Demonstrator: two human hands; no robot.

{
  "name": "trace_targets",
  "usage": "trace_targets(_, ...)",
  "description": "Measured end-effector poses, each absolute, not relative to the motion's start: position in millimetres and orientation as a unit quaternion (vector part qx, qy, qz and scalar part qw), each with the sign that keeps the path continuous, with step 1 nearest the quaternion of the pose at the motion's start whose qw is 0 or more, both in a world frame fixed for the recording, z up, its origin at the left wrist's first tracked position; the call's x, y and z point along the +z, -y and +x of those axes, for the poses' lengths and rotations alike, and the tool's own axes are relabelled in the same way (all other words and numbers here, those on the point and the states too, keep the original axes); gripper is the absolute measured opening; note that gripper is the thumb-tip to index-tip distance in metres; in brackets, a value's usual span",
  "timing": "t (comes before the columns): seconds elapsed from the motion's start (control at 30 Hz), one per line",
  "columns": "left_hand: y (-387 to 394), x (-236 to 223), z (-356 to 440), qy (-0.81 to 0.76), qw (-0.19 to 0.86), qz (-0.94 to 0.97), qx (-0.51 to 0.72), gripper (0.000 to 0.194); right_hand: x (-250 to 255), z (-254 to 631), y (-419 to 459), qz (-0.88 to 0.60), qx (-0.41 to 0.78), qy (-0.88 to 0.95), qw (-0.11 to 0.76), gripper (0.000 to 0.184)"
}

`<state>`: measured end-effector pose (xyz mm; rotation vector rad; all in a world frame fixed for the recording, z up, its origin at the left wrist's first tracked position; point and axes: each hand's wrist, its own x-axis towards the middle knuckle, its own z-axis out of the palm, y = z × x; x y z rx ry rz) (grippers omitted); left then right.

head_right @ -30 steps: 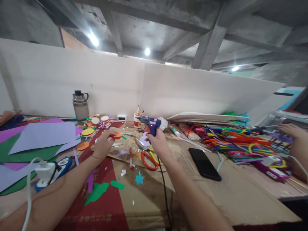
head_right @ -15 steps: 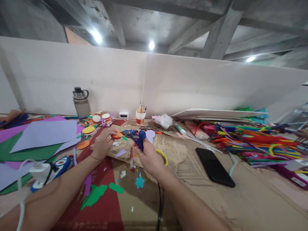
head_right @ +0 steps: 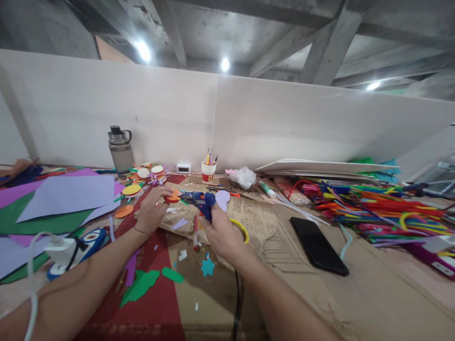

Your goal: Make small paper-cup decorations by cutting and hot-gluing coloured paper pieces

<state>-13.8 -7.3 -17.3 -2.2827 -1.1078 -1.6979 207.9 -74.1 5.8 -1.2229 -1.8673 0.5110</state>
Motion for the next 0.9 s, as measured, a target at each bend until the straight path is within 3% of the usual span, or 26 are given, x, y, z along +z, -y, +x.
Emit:
trace_targets(0.43,6.3,-18.4,-14.1,0.357,0.049,-0.748,-0.557,0.027,-0.4,208.9,72.3,-0.481,0.205,0.745,0.414,0.036)
trace_targets(0.9,8.0,-16.3,-13.0,0.348,0.053,-0.749,-0.561,0.025,1.9,207.4,73.4,-0.460,0.208,0.753,0.422,0.034)
